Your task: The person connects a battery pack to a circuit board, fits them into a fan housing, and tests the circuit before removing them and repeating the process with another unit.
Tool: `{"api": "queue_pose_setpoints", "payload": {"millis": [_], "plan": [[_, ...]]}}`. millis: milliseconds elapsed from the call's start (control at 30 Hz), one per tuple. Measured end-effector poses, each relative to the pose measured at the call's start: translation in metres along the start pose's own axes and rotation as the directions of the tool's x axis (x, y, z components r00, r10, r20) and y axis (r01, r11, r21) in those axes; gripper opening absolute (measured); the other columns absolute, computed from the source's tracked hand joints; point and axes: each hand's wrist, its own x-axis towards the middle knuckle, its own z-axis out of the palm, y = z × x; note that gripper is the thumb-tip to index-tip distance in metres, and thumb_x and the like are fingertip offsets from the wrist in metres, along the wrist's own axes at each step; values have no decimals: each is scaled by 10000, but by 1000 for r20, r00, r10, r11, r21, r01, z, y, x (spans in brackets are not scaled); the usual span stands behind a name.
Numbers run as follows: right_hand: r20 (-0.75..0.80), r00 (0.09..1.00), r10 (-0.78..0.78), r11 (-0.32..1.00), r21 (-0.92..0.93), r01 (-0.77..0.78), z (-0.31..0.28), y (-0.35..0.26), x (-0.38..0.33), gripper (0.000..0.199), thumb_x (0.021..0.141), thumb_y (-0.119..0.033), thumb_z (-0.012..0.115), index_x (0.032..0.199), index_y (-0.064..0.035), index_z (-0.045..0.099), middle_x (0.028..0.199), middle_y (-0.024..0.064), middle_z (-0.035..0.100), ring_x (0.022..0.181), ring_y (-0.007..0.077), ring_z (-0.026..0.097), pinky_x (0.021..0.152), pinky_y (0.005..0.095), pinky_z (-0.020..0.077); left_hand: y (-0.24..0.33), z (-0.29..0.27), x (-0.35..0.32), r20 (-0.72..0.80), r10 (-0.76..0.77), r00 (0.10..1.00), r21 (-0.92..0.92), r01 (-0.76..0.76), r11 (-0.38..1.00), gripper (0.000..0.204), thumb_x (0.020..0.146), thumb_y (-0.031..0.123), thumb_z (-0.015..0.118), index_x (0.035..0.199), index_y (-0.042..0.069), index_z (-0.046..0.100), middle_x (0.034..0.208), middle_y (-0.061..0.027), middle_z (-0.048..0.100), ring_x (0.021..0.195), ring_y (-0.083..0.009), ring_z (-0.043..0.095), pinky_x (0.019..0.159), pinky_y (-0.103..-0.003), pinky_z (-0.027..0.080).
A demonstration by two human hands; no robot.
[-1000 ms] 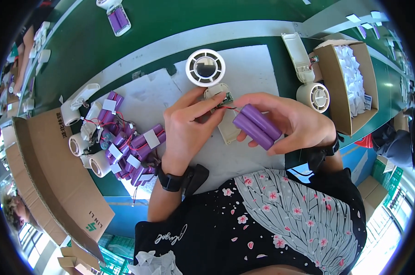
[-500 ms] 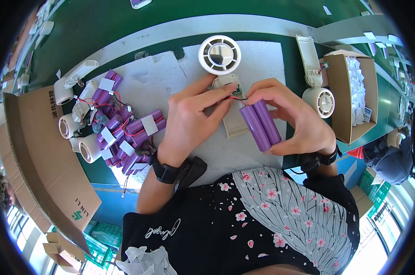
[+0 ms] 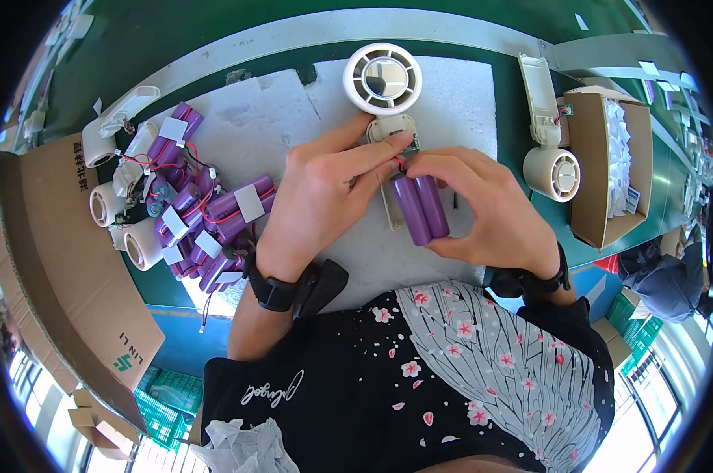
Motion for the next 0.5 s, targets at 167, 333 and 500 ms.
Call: {"api": "queue_pose_setpoints", "payload": {"millis": [167, 333, 500], "plan": [[-21, 999, -29, 987, -157, 26, 3, -3, -1, 683, 533, -69, 855, 1158, -58, 580, 1182, 125, 602, 1014, 315, 596, 871, 381, 501, 4, -6, 2, 64, 11, 998, 49, -14, 999, 337, 773, -25, 714, 1097, 69, 721, 1127, -207, 663, 848, -297, 711, 715, -302, 559], [-56, 993, -104, 971, -224, 89, 11, -6, -2, 687, 543, -85, 841, 1168, -47, 559, 1168, 116, 588, 986, 294, 588, 862, 387, 466, 3, -8, 1, 79, 24, 997, 54, -28, 998, 348, 788, -17, 703, 1119, 89, 717, 1153, -210, 653, 881, -331, 701, 728, -314, 558], [-85, 995, -53, 978, -208, 34, 15, -14, -6, 646, 570, -43, 850, 1164, -48, 595, 1246, 129, 567, 1019, 283, 592, 841, 371, 511, 2, -10, 0, 97, 20, 995, 34, -24, 999, 354, 799, -21, 691, 1131, 101, 713, 1177, -219, 643, 893, -339, 699, 730, -317, 557]]}}
